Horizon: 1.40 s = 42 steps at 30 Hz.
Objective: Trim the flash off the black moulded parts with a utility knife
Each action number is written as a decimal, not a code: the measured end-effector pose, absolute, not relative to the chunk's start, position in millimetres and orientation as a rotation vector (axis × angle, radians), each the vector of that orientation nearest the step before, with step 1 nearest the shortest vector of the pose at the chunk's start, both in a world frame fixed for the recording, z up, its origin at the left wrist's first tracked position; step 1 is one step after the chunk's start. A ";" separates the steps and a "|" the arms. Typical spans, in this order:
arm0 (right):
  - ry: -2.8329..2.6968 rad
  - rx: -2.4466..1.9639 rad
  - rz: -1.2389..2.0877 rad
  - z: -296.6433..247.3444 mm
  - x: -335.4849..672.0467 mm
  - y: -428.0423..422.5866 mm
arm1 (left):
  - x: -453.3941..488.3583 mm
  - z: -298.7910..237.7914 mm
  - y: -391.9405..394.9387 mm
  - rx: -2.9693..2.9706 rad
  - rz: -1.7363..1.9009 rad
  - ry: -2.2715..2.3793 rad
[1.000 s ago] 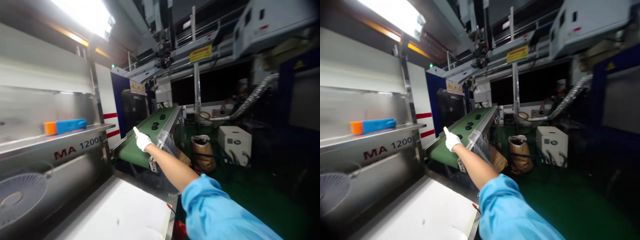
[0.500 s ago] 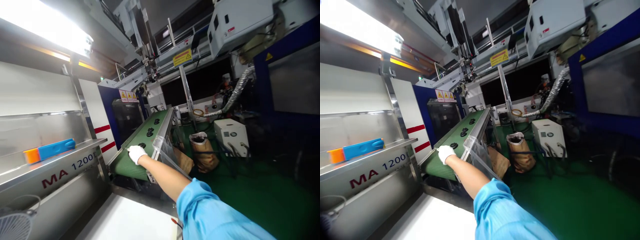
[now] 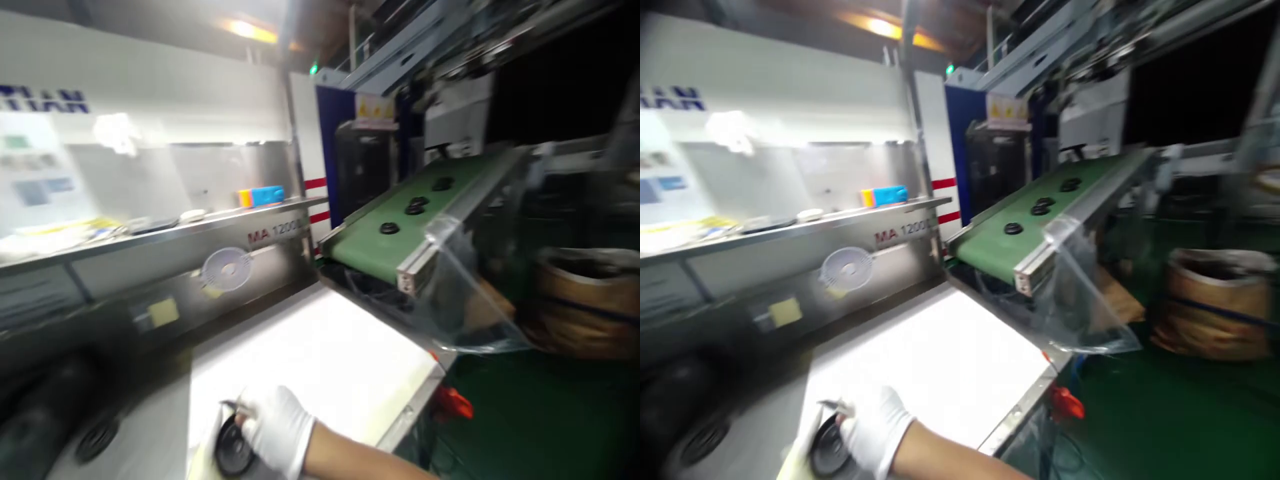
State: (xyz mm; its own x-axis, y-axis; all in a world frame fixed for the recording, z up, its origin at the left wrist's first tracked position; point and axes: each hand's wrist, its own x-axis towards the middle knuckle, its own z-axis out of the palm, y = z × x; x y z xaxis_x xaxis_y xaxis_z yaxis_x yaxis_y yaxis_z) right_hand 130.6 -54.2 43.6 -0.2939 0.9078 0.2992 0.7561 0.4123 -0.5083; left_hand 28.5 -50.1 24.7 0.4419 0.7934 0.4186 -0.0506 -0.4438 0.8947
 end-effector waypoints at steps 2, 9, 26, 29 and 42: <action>-2.014 -1.233 0.528 50.0 133.9 -65.2 | 5.2 10.7 -54.6 1.455 1.258 0.760; -1.911 -1.208 0.845 16.9 141.6 -81.1 | -19.4 4.4 -64.4 0.260 1.427 0.615; -2.094 -1.558 0.290 0.5 112.8 -95.0 | 9.0 10.5 -57.2 0.193 1.578 0.557; -2.095 -1.552 0.313 2.4 108.7 -96.8 | 12.1 11.3 -54.3 0.157 1.631 0.515; -2.093 -1.571 0.295 -3.3 118.6 -86.9 | 0.3 15.3 -59.8 0.167 1.458 0.531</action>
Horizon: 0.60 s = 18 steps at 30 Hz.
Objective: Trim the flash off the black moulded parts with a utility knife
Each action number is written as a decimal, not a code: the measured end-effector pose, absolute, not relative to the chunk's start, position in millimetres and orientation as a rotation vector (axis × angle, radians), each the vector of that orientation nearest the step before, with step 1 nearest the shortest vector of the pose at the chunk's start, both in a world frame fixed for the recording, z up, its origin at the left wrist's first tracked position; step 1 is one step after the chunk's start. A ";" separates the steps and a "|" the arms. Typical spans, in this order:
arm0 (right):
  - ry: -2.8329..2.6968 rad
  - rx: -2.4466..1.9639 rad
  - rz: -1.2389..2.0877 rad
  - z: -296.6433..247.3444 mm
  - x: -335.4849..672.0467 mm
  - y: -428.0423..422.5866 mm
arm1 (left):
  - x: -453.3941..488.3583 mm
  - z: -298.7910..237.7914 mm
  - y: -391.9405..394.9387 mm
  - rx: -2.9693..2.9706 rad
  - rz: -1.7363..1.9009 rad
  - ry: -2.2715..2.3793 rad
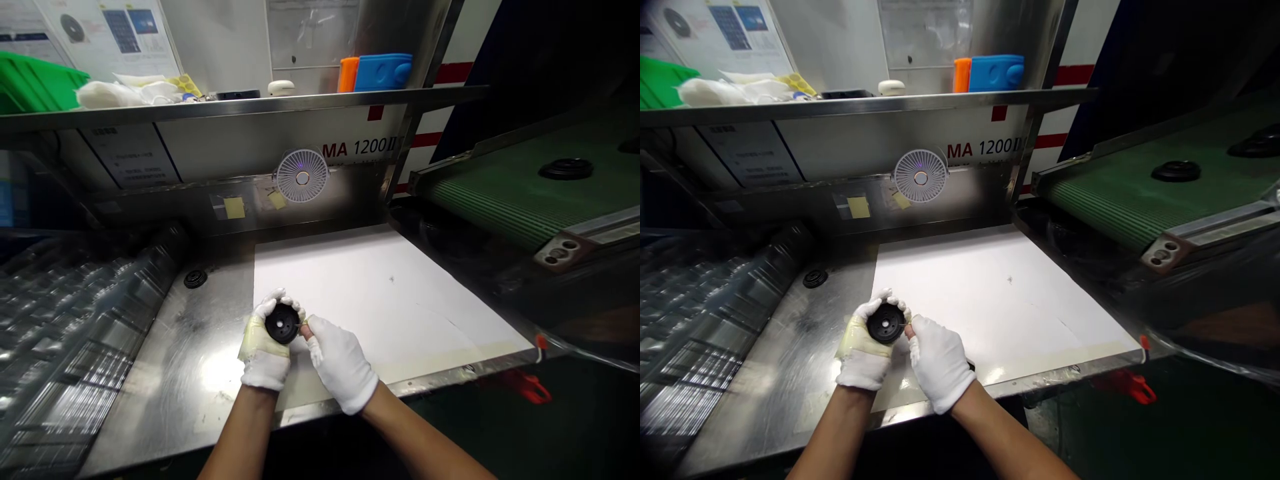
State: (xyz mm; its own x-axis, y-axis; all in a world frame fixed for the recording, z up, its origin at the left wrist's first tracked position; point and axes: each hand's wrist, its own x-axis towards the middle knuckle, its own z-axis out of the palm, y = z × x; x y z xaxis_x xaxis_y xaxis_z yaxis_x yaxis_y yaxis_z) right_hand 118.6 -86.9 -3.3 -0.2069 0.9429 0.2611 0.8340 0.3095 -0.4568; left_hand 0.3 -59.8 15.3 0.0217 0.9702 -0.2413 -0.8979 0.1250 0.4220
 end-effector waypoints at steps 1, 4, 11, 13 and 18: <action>-2.090 -1.592 0.270 -3.7 116.6 -87.5 | 2.3 15.3 -57.8 0.142 1.474 0.525; -2.088 -1.628 0.246 -4.0 107.7 -91.2 | 8.0 14.9 -51.9 0.060 1.552 0.524; -2.094 -1.537 0.276 -2.4 98.6 -93.4 | 2.1 12.1 -51.7 0.053 1.599 0.552; -2.091 -1.522 0.270 -3.7 102.5 -90.8 | -3.1 12.2 -55.6 0.142 1.503 0.605; -2.054 -1.570 0.265 -6.8 108.2 -87.2 | -6.3 12.0 -56.5 0.180 1.496 0.543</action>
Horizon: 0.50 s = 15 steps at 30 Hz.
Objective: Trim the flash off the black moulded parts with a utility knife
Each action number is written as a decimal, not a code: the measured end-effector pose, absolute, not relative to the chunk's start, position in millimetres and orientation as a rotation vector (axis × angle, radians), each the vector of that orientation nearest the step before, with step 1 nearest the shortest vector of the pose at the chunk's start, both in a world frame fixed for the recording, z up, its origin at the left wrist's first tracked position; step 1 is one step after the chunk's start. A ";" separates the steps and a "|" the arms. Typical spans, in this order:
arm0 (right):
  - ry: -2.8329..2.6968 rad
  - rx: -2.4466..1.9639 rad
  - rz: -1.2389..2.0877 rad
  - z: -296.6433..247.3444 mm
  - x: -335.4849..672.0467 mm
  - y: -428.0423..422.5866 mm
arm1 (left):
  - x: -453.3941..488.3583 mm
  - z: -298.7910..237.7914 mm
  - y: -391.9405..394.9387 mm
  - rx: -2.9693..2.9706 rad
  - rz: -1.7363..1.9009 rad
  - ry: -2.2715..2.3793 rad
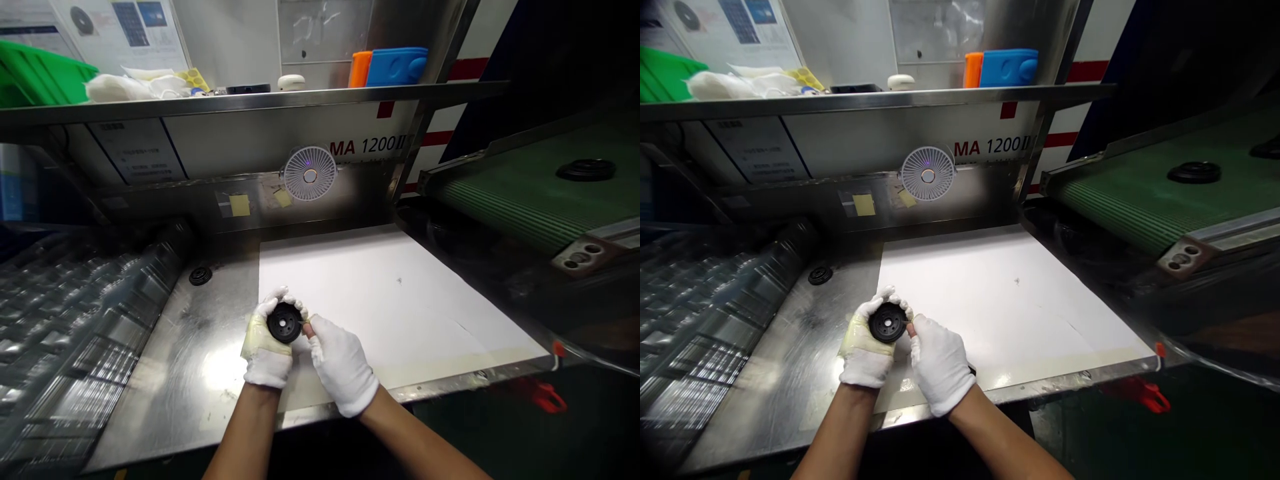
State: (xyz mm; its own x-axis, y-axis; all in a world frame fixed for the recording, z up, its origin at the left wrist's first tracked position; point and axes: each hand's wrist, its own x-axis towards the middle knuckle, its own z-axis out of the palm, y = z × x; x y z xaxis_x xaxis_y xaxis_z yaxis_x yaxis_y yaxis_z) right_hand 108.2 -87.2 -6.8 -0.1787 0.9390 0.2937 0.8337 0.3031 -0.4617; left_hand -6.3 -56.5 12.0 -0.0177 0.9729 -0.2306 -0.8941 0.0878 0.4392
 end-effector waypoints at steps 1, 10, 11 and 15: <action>-2.059 -1.583 0.267 -6.8 106.9 -87.7 | -5.1 11.7 -54.6 0.155 1.509 0.535; -2.093 -1.509 0.265 -3.7 94.1 -92.8 | -1.6 8.6 -49.9 0.075 1.662 0.516; -2.093 -1.495 0.266 -3.8 96.0 -91.9 | -3.3 8.9 -52.1 0.105 1.614 0.537; -2.067 -1.502 0.247 -4.6 105.7 -87.4 | -7.4 10.9 -58.7 0.187 1.507 0.570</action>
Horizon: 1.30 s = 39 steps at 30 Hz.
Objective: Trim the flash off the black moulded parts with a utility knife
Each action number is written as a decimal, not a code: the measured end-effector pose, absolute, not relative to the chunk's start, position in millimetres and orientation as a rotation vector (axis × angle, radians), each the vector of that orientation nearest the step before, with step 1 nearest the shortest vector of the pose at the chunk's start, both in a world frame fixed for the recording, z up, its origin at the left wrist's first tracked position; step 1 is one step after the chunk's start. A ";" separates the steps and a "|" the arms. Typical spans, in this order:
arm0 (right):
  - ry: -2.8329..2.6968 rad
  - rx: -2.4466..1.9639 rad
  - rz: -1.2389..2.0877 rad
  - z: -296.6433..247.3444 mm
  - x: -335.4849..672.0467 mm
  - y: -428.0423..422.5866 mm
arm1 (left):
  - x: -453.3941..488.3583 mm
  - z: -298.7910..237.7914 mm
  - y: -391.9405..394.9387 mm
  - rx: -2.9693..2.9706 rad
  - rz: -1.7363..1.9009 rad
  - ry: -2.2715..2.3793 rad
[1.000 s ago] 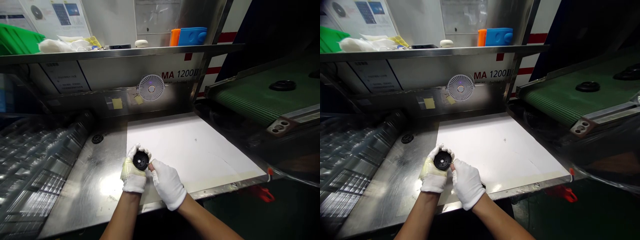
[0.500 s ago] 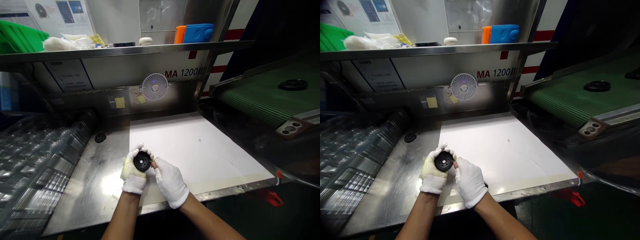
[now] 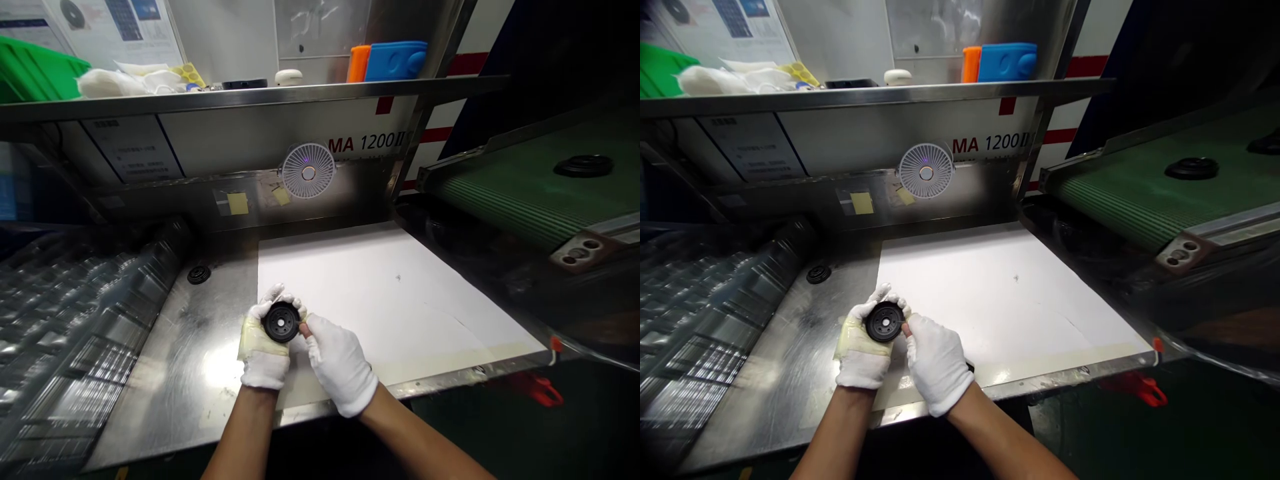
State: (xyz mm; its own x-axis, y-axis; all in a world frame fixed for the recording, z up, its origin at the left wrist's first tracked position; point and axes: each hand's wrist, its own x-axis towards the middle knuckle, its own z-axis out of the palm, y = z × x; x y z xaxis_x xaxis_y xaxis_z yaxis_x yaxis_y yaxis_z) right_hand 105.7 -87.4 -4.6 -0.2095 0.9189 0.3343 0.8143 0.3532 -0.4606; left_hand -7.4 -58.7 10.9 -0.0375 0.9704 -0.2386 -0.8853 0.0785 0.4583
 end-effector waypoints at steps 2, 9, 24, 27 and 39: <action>-2.057 -1.544 0.227 -5.1 107.6 -86.9 | -6.3 11.0 -58.2 0.181 1.536 0.556; -2.097 -1.542 0.249 -5.1 93.6 -95.5 | 1.4 4.1 -50.6 0.109 1.707 0.493; -2.070 -1.557 0.280 -6.6 99.2 -92.0 | 0.4 4.5 -48.3 0.098 1.643 0.535; -2.089 -1.516 0.292 -7.9 93.4 -96.3 | 2.2 3.2 -47.8 0.082 1.718 0.532; -2.055 -1.536 0.302 -4.8 103.6 -91.1 | -9.1 5.0 -55.0 0.222 1.548 0.562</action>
